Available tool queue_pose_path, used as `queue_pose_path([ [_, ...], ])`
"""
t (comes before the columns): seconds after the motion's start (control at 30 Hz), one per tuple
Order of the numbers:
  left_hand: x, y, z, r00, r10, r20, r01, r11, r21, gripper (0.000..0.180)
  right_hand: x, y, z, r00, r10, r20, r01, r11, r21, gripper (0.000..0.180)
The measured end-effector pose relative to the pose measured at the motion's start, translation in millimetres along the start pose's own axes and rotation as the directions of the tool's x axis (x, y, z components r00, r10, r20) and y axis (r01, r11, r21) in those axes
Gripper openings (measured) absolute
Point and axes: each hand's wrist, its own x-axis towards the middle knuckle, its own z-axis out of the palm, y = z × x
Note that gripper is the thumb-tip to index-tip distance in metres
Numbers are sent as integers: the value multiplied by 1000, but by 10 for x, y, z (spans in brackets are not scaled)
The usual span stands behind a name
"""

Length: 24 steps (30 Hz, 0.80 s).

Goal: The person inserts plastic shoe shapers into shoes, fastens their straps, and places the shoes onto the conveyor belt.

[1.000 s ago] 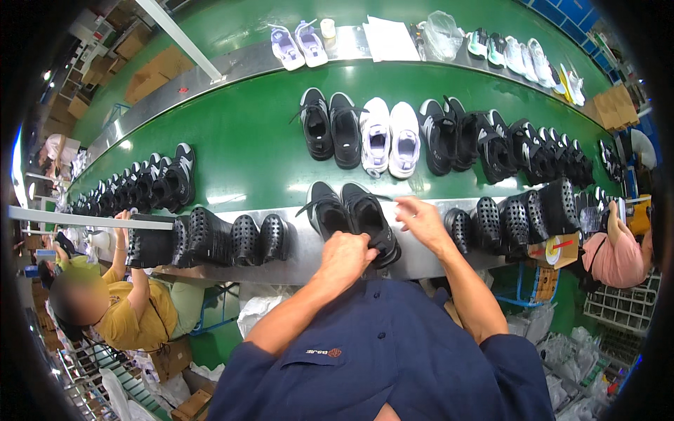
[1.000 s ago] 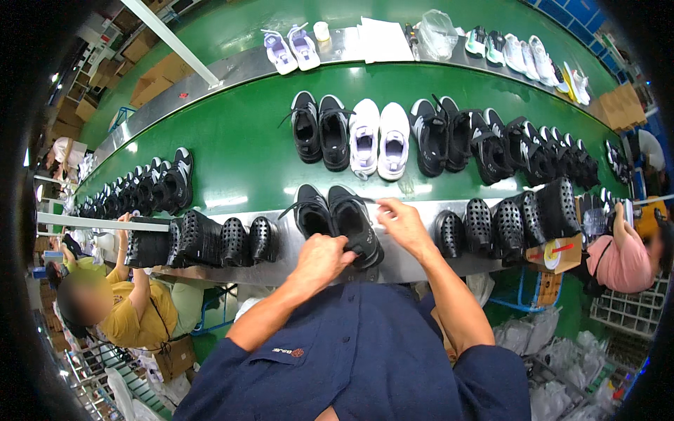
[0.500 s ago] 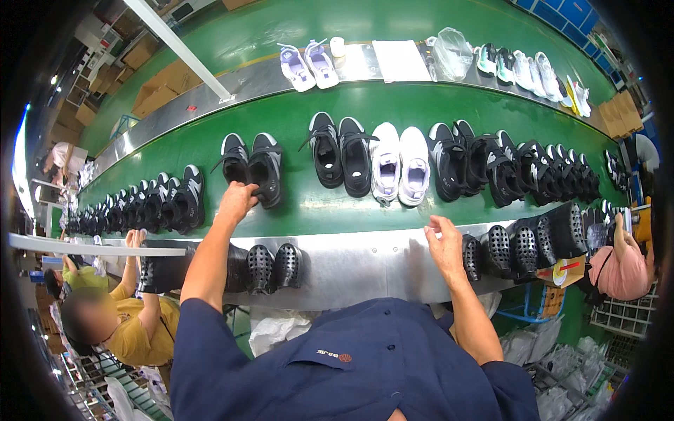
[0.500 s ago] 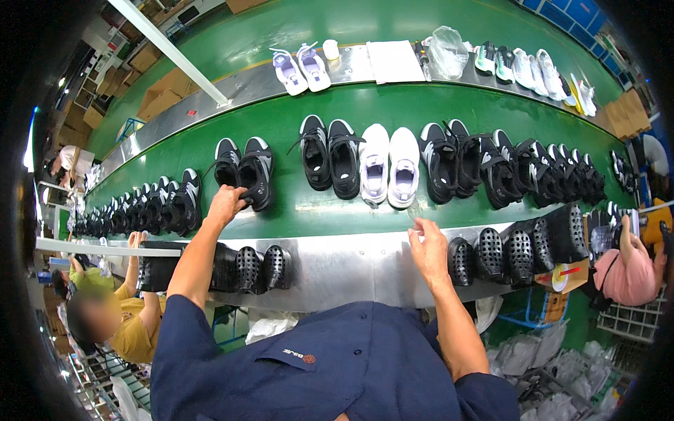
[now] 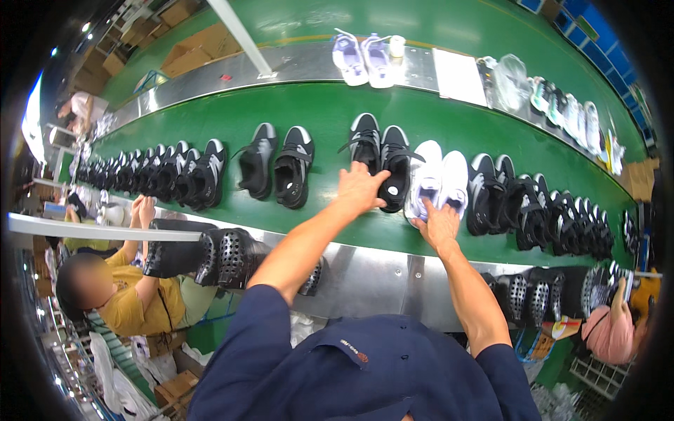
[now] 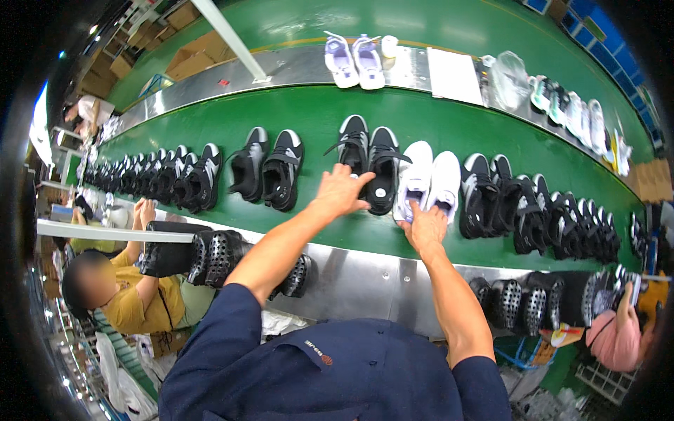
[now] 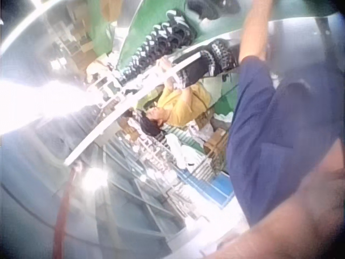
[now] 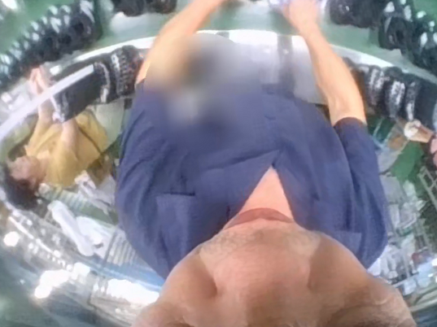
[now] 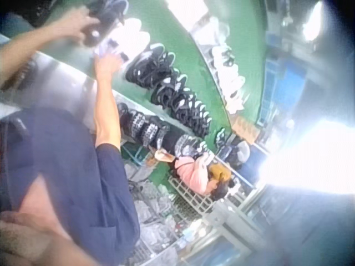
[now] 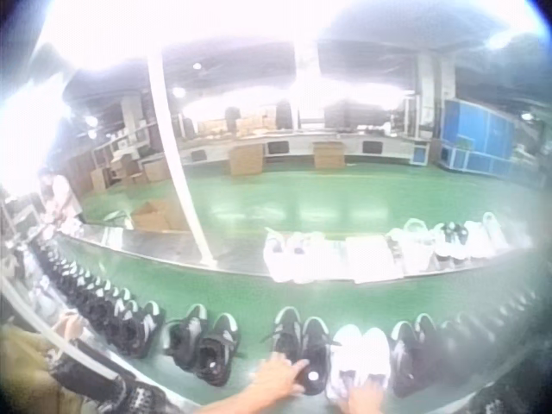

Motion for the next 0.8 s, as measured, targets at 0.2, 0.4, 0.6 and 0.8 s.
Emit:
queue_pose_path([
  [0.2,250,174,262,989,-37,145,32,999,31,48,2,33,152,978,-64,-201,60,998,-26,40],
  [0.4,-177,-62,59,999,-44,23,43,999,5,39,86,-275,275,914,-292,-281,288,956,-57,32],
  [0.6,-1022,-254,-711,956,-37,-291,23,998,-51,31,193,-1022,411,912,-351,-211,388,906,172,37],
  [0.8,-1438,-141,-1115,927,-7,-374,-9,999,-41,34,-82,-888,33,654,-508,-561,729,621,287,39],
])
